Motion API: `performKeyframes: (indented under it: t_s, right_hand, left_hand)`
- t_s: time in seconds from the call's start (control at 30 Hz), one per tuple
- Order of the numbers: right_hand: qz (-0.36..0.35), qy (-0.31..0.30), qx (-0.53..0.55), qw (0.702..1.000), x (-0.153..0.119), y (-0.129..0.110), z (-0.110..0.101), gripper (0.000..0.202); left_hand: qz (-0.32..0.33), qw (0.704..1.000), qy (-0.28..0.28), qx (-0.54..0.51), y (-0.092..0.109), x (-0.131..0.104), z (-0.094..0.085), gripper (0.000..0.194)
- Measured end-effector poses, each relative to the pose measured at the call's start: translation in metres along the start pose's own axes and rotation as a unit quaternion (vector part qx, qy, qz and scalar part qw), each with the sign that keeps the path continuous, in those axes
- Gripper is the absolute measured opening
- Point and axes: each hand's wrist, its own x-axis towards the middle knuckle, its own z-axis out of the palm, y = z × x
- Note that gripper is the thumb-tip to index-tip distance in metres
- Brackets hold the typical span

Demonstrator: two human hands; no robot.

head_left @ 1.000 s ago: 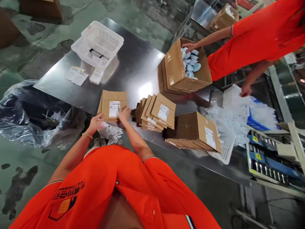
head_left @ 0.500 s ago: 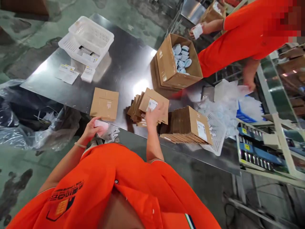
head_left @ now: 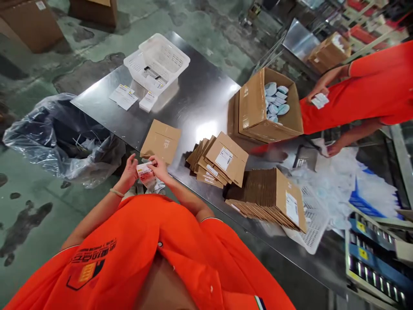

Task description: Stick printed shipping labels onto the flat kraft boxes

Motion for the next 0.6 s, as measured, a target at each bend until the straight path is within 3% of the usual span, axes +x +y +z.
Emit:
performKeyframes:
  t_s: [0.07, 0.17, 0.33, 0.4, 0.5, 0.6]
  right_hand:
    - [0.016, 0.0, 0.013, 1.0, 0.006, -0.001, 0.001, 0.01]
    - [0.04, 0.002, 0.032, 0.999, 0.01, 0.0, -0.002, 0.01]
    - [-0.009, 0.077, -0.02, 0.997, 0.001, 0.008, -0.014, 0.002]
    - [-0.029, 0.109, -0.058, 0.992, -0.004, 0.01, -0.017, 0.009]
    - [-0.051, 0.141, -0.087, 0.985, 0.003, 0.009, -0.026, 0.015]
    - [-0.036, 0.216, -0.11, 0.969, 0.038, 0.002, -0.043, 0.01]
  left_hand:
    - [0.017, 0.999, -0.027, 0.024, -0.002, -0.008, 0.005, 0.085]
    - [0.008, 0.998, -0.015, 0.059, 0.002, -0.006, 0.013, 0.08]
    - [0.028, 0.99, -0.024, 0.133, 0.011, 0.024, 0.026, 0.066]
    - [0.029, 0.987, -0.017, 0.156, 0.01, 0.036, 0.03, 0.062]
    - [-0.019, 0.986, -0.04, 0.159, 0.003, 0.047, 0.029, 0.058]
    - [-0.105, 0.976, -0.092, 0.17, -0.008, 0.05, 0.023, 0.059]
